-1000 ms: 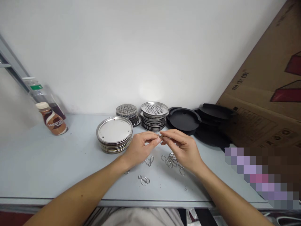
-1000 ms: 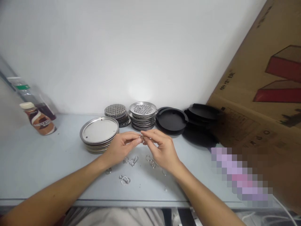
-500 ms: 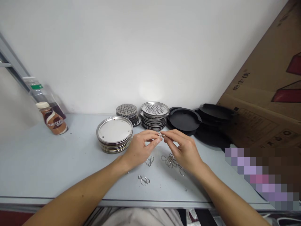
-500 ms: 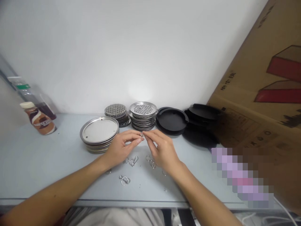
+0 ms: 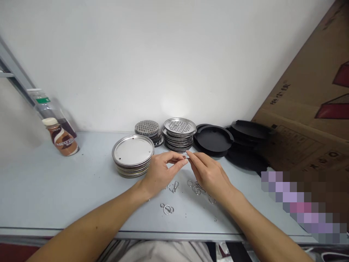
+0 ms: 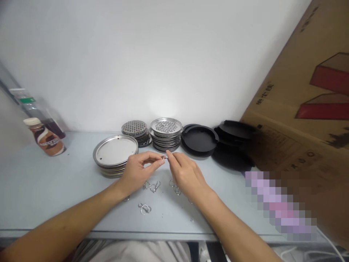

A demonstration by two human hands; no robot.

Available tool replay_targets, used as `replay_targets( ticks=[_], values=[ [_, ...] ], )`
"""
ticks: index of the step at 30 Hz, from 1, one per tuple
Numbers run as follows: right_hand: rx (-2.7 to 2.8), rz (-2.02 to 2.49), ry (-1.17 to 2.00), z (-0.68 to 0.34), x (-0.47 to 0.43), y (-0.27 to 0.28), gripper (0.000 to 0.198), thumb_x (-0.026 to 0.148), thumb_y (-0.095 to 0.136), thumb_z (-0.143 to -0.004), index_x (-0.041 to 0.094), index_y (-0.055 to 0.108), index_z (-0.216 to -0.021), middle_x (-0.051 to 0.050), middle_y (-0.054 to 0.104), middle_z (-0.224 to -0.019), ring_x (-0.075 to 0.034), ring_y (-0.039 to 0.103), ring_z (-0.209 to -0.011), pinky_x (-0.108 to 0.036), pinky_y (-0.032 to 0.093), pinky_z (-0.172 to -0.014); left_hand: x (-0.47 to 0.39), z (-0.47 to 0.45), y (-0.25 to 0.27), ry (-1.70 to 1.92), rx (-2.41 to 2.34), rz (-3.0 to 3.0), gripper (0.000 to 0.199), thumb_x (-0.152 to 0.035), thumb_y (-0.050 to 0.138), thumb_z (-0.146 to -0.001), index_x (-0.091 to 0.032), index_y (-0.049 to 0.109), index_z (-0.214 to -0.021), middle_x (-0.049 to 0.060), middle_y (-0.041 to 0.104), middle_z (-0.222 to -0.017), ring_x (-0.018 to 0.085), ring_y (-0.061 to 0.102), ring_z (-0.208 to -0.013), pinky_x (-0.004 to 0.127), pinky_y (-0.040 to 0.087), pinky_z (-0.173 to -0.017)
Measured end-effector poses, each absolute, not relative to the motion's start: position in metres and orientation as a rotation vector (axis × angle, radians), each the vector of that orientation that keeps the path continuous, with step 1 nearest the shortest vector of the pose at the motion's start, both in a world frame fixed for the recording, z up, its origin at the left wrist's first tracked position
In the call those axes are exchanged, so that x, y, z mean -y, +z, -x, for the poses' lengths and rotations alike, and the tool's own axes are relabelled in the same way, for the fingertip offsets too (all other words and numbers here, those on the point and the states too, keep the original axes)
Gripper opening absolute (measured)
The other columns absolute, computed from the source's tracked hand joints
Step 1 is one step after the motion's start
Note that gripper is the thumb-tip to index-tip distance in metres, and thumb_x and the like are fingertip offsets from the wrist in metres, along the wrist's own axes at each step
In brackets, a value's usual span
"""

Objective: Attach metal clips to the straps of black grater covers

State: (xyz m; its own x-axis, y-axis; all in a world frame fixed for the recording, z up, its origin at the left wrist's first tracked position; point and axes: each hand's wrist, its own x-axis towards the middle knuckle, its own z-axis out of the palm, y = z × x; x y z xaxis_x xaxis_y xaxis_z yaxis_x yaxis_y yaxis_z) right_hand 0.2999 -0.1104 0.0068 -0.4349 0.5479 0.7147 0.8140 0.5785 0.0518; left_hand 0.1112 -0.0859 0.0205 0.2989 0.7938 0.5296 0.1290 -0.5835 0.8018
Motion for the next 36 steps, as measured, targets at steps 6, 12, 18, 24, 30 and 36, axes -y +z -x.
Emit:
replay_targets(
  ticks=[6, 12, 18, 24, 30, 36],
  values=[
    [2.123, 1.0, -0.396, -0.296, 0.111, 0.008, 0.03, 0.011, 0.044, -0.097, 0.012, 0.057, -0.124, -0.015, 0.071, -0.095, -0.022, 0.067, -0.079, -0.033, 0.056, -0.065, 0.089, -0.112, 0.02, 1.345, -0.813, -1.942, 0.014, -0.026, 0.073, -0.082, -0.019, 0.069, -0.093, 0.003, 0.075, -0.088, 0.017, 0.072, -0.082, 0.031, 0.06, -0.081],
    [1.903, 0.972, -0.092, -0.292, 0.114, 0.016, 0.019, 0.016, 0.059, -0.092, 0.021, 0.068, -0.108, -0.007, 0.076, -0.094, -0.019, 0.072, -0.08, -0.031, 0.058, -0.071, 0.09, -0.112, 0.022, 1.306, -0.772, -1.93, 0.02, -0.021, 0.07, -0.082, -0.02, 0.065, -0.102, 0.004, 0.075, -0.094, 0.018, 0.073, -0.089, 0.032, 0.059, -0.086],
    [1.863, 0.965, -0.012, -0.292, 0.116, 0.018, 0.026, 0.015, 0.059, -0.091, 0.025, 0.07, -0.112, -0.005, 0.077, -0.098, -0.02, 0.073, -0.083, -0.033, 0.06, -0.073, 0.089, -0.11, 0.024, 1.349, -0.774, -2.054, 0.022, -0.015, 0.067, -0.082, -0.021, 0.069, -0.104, 0.003, 0.075, -0.096, 0.017, 0.071, -0.084, 0.031, 0.059, -0.083],
    [1.93, 0.937, -0.155, -0.293, 0.115, 0.014, 0.035, 0.011, 0.053, -0.094, 0.022, 0.062, -0.126, -0.009, 0.075, -0.103, -0.02, 0.072, -0.089, -0.033, 0.06, -0.076, 0.088, -0.111, 0.024, 1.331, -0.8, -1.962, 0.024, -0.017, 0.068, -0.082, -0.02, 0.069, -0.105, 0.003, 0.075, -0.098, 0.017, 0.071, -0.085, 0.031, 0.058, -0.085],
    [2.012, 0.89, -0.428, -0.299, 0.112, 0.01, 0.043, 0.007, 0.049, -0.094, 0.019, 0.054, -0.135, -0.013, 0.074, -0.107, -0.023, 0.072, -0.093, -0.034, 0.06, -0.077, 0.088, -0.111, 0.027, 1.142, -0.763, -1.691, 0.023, -0.027, 0.069, -0.084, -0.019, 0.073, -0.105, 0.006, 0.076, -0.104, 0.021, 0.071, -0.096, 0.036, 0.057, -0.091],
    [2.079, 0.887, -0.498, -0.303, 0.114, 0.006, 0.057, 0.004, 0.046, -0.093, 0.02, 0.039, -0.148, -0.015, 0.07, -0.118, -0.024, 0.07, -0.1, -0.037, 0.06, -0.083, 0.089, -0.11, 0.03, 1.097, -0.721, -1.605, 0.026, -0.029, 0.07, -0.084, -0.02, 0.075, -0.108, 0.006, 0.076, -0.107, 0.023, 0.07, -0.101, 0.038, 0.056, -0.095]
  ],
)
